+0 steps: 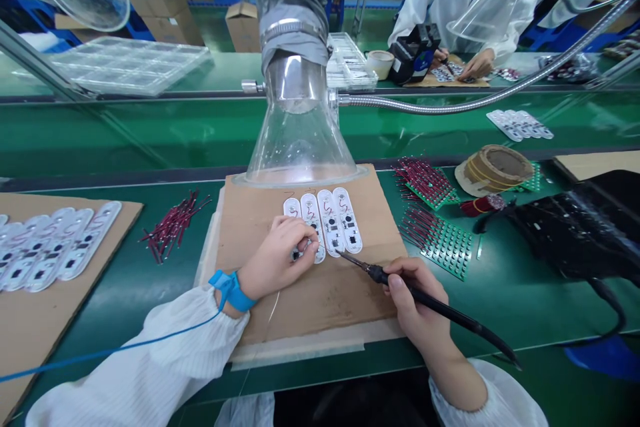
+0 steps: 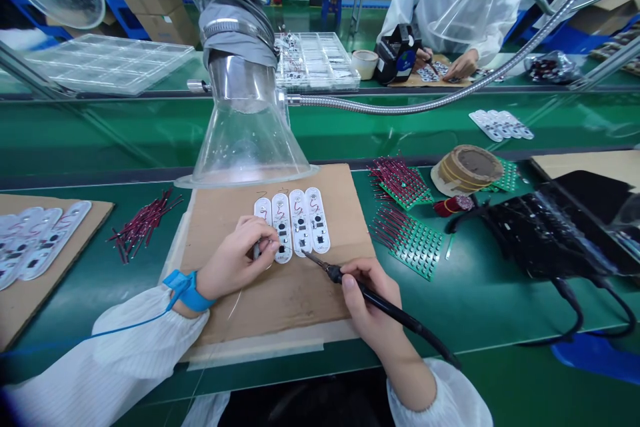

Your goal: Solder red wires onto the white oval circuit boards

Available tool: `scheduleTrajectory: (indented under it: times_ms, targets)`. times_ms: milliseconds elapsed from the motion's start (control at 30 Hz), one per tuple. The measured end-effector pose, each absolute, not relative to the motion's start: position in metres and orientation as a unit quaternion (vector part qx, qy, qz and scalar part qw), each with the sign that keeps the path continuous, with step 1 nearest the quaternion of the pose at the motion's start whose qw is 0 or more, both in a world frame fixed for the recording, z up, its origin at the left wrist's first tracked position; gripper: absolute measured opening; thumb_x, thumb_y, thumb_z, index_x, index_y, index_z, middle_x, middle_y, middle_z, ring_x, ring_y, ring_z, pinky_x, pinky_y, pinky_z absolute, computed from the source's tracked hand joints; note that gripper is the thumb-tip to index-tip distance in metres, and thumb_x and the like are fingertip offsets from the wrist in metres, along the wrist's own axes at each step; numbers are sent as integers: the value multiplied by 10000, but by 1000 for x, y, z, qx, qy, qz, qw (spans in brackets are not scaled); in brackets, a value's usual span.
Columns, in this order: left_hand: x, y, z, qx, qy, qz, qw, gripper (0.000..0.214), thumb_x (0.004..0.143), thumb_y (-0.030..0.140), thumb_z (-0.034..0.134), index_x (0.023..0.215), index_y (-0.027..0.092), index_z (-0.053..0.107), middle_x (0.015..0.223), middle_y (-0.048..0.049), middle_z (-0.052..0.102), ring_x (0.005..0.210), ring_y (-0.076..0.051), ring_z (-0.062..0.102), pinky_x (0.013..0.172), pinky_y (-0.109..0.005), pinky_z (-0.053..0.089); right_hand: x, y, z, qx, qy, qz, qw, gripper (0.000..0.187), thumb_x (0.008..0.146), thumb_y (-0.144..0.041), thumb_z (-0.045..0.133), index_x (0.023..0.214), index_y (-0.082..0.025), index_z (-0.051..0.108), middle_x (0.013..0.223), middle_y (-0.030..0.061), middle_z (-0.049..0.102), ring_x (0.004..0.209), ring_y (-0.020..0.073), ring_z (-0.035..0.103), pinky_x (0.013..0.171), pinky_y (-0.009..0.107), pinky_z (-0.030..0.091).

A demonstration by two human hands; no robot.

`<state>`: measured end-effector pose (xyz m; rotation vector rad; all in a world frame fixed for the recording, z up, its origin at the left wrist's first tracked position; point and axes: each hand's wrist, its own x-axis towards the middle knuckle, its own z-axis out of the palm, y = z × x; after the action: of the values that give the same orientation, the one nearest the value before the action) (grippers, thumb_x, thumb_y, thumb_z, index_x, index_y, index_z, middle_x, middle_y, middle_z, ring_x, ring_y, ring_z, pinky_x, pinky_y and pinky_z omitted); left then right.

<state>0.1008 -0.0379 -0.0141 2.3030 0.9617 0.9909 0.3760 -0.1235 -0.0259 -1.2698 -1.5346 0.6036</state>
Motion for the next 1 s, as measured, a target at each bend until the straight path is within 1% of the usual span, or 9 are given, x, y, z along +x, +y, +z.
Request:
scheduleTrajectory:
  times_ms: [167,300,367,467,500,633,767,867,1000]
  targets:
    - [101,-39,-13,838,344,361,222,147,1092,141,547,965,209,576,792,44,534,753,-152,551,860,-346,428,378,-124,-28,-524,-643,255,498,32,1055,-253,685,1035,-263,708,805,-26,736,614,117,716,591,165,586]
    - [81,-40,-6,812,367,361,275,110,1107,181,567,1016,210,622,838,25,580,699,-130,524,653,-257,410,378,-127,-24,-529,-600,269,537,101,1101,-309,651,1027,-257,698,796,-16,719,634,115,702,596,165,576]
    - [68,-40,-6,807,374,355,287,102,1103,181,577,1029,213,639,770,54,530,612,-109,457,575,-230,362,373,-129,-21,-535,-578,289,544,130,1118,-329,638,1026,-253,691,788,-15,714,627,112,693,585,161,568]
    - [55,-40,-10,820,351,355,279,84,1079,153,589,1041,219,625,649,109,380,519,-88,364,530,-210,301,362,-131,-19,-536,-568,308,544,111,1118,-336,650,1058,-255,695,805,-9,722,639,118,697,602,176,581]
    - [54,-41,-12,820,347,359,281,78,1072,147,592,1053,220,609,637,119,362,503,-82,351,516,-203,282,359,-131,-20,-533,-572,305,545,103,1114,-334,656,1064,-255,700,809,-8,722,641,122,697,608,185,586]
    - [60,-44,-15,812,341,360,307,78,1046,151,588,1066,220,560,640,126,401,483,-73,358,488,-187,268,353,-130,-28,-525,-591,290,540,108,1100,-319,665,1036,-244,710,796,-1,709,636,139,684,600,215,585]
    - [64,-44,-12,819,346,324,324,57,1036,168,535,1032,213,569,663,93,482,503,-86,409,496,-197,303,355,-128,-30,-531,-589,293,533,122,1096,-303,659,1000,-239,699,757,-11,679,607,137,659,563,212,555]
    - [64,-44,-12,821,360,299,325,60,1041,210,523,1018,207,577,678,71,527,517,-97,429,509,-212,324,355,-128,-30,-532,-595,291,526,99,1084,-287,663,1006,-245,708,770,-14,684,606,136,666,564,210,564]
    - [65,-44,-12,821,371,286,328,81,1050,238,518,1006,203,576,670,66,537,521,-103,440,515,-219,332,355,-129,-30,-531,-607,287,516,77,1075,-265,658,1020,-256,712,812,-9,706,622,139,687,571,207,578]
